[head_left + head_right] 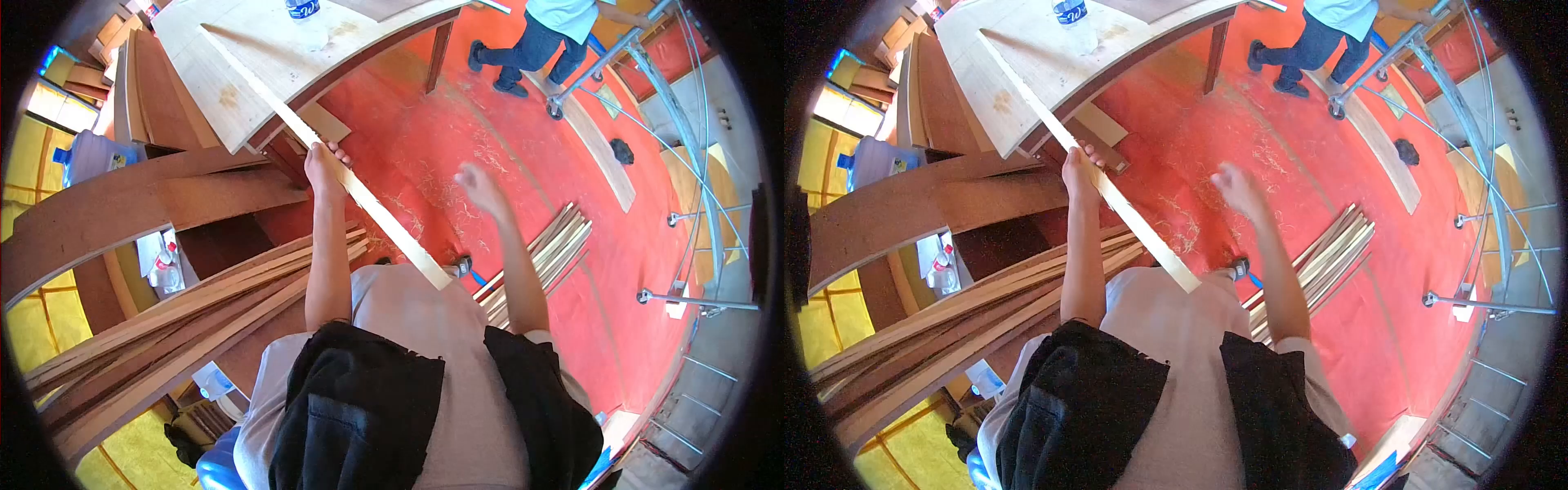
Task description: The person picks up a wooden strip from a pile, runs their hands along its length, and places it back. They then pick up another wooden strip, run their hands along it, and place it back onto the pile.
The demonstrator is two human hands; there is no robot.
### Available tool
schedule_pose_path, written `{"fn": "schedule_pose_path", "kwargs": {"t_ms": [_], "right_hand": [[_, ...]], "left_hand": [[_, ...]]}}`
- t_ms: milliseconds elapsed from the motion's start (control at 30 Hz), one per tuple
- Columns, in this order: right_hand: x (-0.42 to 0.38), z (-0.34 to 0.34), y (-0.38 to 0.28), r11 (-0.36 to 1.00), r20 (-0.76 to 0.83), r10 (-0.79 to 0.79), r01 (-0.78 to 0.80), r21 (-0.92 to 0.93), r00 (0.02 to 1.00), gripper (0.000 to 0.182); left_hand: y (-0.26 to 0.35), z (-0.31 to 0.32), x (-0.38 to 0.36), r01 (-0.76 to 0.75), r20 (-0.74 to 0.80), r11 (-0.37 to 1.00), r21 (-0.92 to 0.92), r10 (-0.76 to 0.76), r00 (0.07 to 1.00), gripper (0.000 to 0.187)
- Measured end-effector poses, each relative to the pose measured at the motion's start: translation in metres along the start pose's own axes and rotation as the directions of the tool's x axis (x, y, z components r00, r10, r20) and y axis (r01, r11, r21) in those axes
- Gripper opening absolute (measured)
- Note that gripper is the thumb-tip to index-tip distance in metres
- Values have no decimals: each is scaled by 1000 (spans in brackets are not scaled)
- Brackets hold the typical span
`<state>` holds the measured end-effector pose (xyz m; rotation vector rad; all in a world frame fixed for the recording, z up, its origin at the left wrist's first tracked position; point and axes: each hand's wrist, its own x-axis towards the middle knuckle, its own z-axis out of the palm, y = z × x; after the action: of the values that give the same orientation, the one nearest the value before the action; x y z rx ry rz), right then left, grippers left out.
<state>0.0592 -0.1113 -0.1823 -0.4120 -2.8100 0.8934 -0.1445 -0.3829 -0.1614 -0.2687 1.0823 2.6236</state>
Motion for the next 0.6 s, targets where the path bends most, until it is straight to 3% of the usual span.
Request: {"fn": "schedule_pose_path", "kwargs": {"t_ms": [33,67,100,167,267,433,500,533,600], "right_hand": [[-13,12,-13,903,146,9,-71,425,989,44],[-32,12,-41,731,316,98,-284,621,944,45],[-49,4,-77,484,491,130,-487,727,862,45],[-70,-3,-123,216,679,87,-679,702,729,43],[-83,17,-112,183,702,-50,-684,706,711,36],[-89,30,-112,309,687,34,-661,683,726,27],[-88,31,-112,310,684,38,-659,685,729,25],[-89,31,-113,301,686,36,-662,686,727,25],[-87,31,-114,324,676,43,-650,687,736,24]], "left_hand": [[-4,0,3,6,-3,1000,2,-6,1000,24],[-7,1,5,13,-7,1000,5,-13,1000,25],[-9,1,7,18,-10,1000,9,-18,1000,26],[-6,13,-4,34,35,997,70,-36,999,31],[-15,0,-16,131,2,977,171,-133,991,40],[-29,-25,-84,222,31,882,415,-257,966,54],[-34,-35,-103,228,-16,707,670,-293,956,53],[-40,-37,-112,159,35,738,656,-240,970,45],[-44,-43,-113,44,113,665,746,-192,975,37]]}}
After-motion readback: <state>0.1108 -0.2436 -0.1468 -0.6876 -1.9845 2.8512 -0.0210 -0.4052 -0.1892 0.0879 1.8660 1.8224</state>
